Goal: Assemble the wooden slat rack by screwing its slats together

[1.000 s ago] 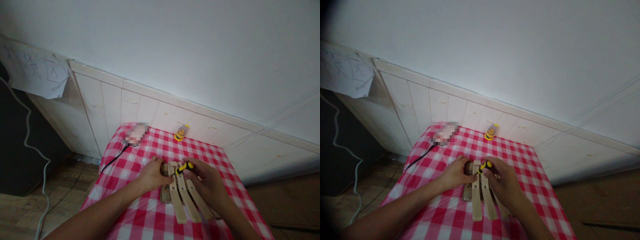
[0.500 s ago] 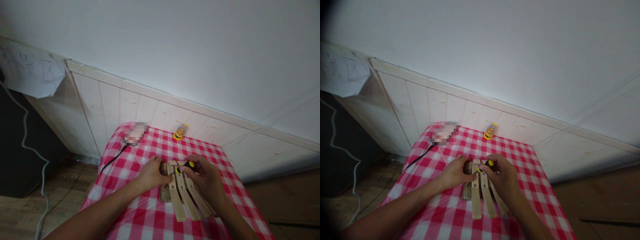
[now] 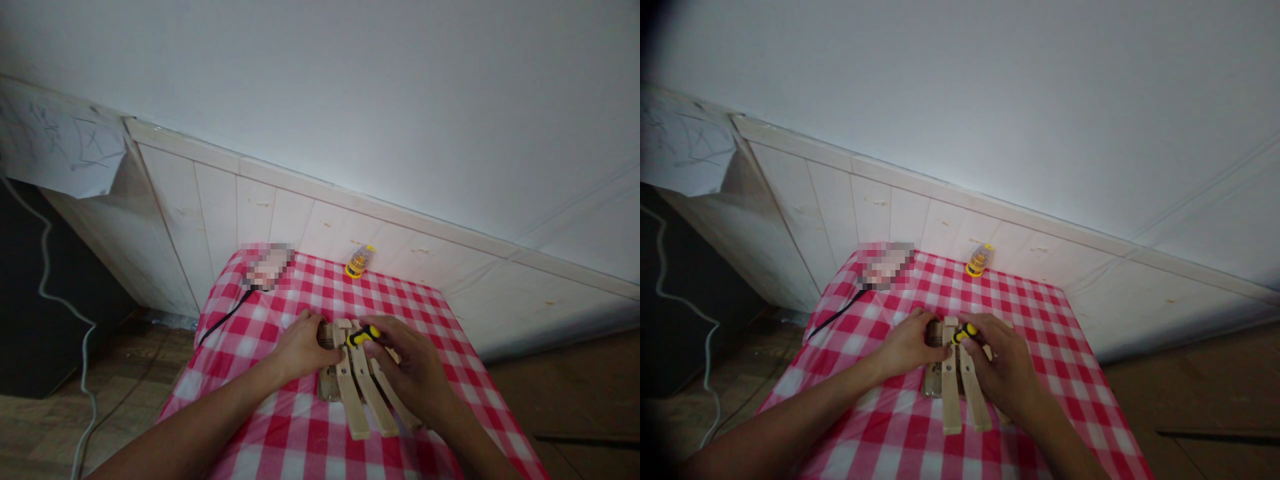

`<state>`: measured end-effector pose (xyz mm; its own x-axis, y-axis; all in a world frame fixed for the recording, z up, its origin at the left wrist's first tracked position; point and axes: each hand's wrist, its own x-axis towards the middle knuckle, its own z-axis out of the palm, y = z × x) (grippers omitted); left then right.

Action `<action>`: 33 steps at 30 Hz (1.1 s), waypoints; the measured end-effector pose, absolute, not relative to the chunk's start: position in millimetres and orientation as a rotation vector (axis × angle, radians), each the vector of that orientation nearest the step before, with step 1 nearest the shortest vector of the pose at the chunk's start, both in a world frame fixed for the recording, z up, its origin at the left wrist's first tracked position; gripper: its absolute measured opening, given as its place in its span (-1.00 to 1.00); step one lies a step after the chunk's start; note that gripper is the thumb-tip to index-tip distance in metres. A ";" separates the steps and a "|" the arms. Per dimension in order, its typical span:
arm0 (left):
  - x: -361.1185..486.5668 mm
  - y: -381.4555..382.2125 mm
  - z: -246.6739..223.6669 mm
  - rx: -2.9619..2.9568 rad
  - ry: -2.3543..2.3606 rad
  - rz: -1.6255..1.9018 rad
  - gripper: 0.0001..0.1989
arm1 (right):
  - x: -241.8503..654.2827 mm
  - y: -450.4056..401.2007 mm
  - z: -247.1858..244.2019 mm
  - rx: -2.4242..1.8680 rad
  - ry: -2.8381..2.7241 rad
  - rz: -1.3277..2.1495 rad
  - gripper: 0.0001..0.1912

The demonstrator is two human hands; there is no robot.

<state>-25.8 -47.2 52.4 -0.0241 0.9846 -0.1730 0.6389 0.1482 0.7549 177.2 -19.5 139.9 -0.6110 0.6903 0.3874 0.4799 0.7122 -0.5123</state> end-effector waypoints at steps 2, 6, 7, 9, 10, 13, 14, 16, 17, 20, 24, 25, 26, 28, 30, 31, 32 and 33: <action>-25.8 -46.7 51.7 1.566 1.737 0.633 -0.47 | 173.9 -19.4 140.0 -0.909 -2.332 0.448 -0.78; -25.7 -45.9 52.8 1.565 1.742 0.628 -0.49 | 168.7 -18.0 137.6 -0.956 -2.282 0.430 -0.87; -25.7 -45.9 53.3 1.564 1.744 0.627 -0.50 | 168.4 -17.6 136.8 -0.974 -2.263 0.435 -0.89; -25.7 -45.9 54.0 1.560 1.743 0.622 -0.50 | 168.7 -17.2 135.3 -1.014 -2.223 0.457 -0.91; -25.7 -45.9 54.2 1.557 1.740 0.619 -0.50 | 169.0 -17.2 134.6 -1.032 -2.204 0.472 -0.90; -25.9 -46.0 53.8 1.548 1.728 0.618 -0.48 | 168.8 -17.7 132.1 -1.087 -2.152 0.527 -0.85; -26.0 -46.1 53.6 1.546 1.728 0.619 -0.47 | 168.5 -18.0 131.1 -1.100 -2.136 0.542 -0.83; -26.2 -46.2 53.4 1.546 1.730 0.622 -0.46 | 168.0 -18.2 128.9 -1.113 -2.105 0.559 -0.82; -26.3 -46.2 53.4 1.545 1.733 0.620 -0.46 | 168.5 -18.2 128.0 -1.112 -2.092 0.562 -0.83; -26.6 -46.4 53.9 1.546 1.733 0.617 -0.45 | 174.3 -18.6 126.4 -1.109 -2.049 0.567 -0.83; -26.9 -46.6 53.4 1.541 1.724 0.624 -0.41 | 189.5 -22.9 125.8 -1.128 -1.983 0.515 -0.81; -26.9 -46.6 53.0 1.539 1.723 0.626 -0.41 | 192.8 -25.2 125.5 -1.121 -1.980 0.506 -0.81; -26.8 -46.6 52.4 1.537 1.725 0.628 -0.40 | 195.4 -28.0 125.1 -1.103 -1.986 0.504 -0.82; -26.6 -46.5 51.1 1.534 1.734 0.633 -0.39 | 198.2 -34.6 124.3 -1.070 -2.005 0.516 -0.82; -26.5 -46.1 49.8 1.542 1.736 0.637 -0.40 | 198.2 -41.2 124.1 -1.056 -2.026 0.537 -0.82; -26.5 -46.0 49.2 1.547 1.734 0.639 -0.40 | 197.6 -44.1 124.3 -1.051 -2.034 0.546 -0.82; -26.5 -45.8 48.7 1.551 1.731 0.640 -0.41 | 196.9 -46.5 124.7 -1.046 -2.037 0.548 -0.82; -26.5 -45.7 48.3 1.554 1.730 0.639 -0.42 | 196.1 -48.3 125.1 -1.034 -2.035 0.541 -0.83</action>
